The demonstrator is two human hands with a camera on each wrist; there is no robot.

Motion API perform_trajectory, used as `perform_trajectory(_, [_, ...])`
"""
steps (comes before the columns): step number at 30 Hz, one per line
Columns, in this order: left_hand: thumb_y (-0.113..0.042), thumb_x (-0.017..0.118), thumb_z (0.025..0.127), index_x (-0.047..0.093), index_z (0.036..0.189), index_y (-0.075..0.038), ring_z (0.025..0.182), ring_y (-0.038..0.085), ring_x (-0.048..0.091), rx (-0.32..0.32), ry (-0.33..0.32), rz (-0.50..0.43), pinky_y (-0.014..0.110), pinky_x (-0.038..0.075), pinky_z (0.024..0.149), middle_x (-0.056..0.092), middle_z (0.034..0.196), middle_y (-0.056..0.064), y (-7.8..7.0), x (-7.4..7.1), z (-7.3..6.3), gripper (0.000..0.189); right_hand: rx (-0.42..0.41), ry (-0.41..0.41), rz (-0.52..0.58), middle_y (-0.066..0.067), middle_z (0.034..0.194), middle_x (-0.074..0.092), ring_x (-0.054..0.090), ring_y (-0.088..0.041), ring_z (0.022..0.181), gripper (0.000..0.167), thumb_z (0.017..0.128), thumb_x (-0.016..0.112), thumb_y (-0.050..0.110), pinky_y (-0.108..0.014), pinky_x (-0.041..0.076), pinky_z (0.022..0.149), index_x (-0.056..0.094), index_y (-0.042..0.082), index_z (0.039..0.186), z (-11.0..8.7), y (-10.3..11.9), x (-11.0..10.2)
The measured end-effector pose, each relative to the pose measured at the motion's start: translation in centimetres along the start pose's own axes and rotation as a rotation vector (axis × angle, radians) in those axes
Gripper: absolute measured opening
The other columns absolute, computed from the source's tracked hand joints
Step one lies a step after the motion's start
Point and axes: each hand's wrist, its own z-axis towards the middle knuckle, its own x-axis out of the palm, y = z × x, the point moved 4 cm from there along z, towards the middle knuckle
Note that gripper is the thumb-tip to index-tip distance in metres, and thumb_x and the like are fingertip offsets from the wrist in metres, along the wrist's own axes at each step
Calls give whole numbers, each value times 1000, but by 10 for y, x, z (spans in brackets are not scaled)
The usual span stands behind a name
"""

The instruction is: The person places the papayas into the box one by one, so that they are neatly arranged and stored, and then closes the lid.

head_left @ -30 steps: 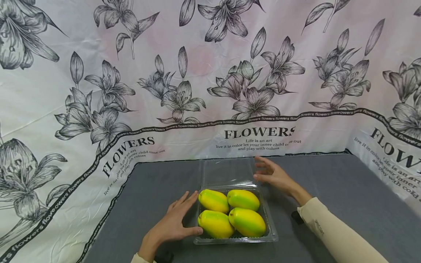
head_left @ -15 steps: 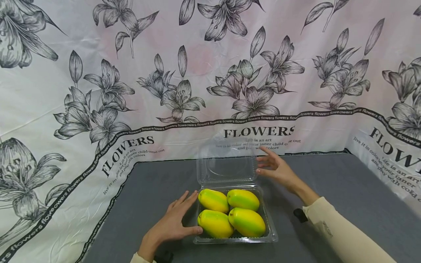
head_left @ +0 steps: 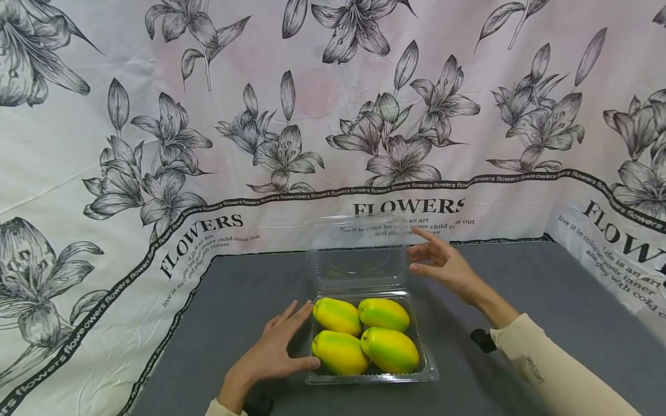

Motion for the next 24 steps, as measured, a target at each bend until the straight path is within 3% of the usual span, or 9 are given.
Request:
perform_trajectory(4, [-56, 76, 86, 19, 165, -28, 161, 33, 6, -3, 1, -2, 75, 9, 118, 18, 172, -6, 1, 0, 0, 101, -21, 24, 8, -23, 136, 56, 61, -16, 117, 80, 94, 75, 13, -26, 56, 94, 30, 13, 161, -6, 7, 0])
perform_trajectory(8, [-57, 75, 86, 19, 165, -29, 161, 32, 6, -7, 1, 1, 75, 9, 118, 18, 172, -8, 1, 1, 0, 101, -32, 46, 0, -23, 135, 56, 61, -17, 118, 73, 95, 73, 13, -29, 57, 92, 37, 13, 158, -14, 12, 0])
perform_trajectory(15, [-57, 75, 87, 19, 165, -29, 161, 32, 5, -8, 4, 2, 75, 9, 118, 17, 172, -8, 3, 1, 1, 100, -34, 81, -12, -28, 142, 51, 59, -29, 124, 73, 95, 72, 12, -29, 57, 93, 36, 12, 158, -29, 16, 0])
perform_trajectory(24, [-57, 75, 87, 20, 165, -28, 161, 32, 5, -14, 5, -9, 75, 8, 118, 18, 172, -8, 2, 1, 2, 100, -87, 96, -69, -24, 142, 55, 62, -6, 118, 65, 95, 72, 9, -29, 57, 92, 42, 9, 153, -46, 18, 2])
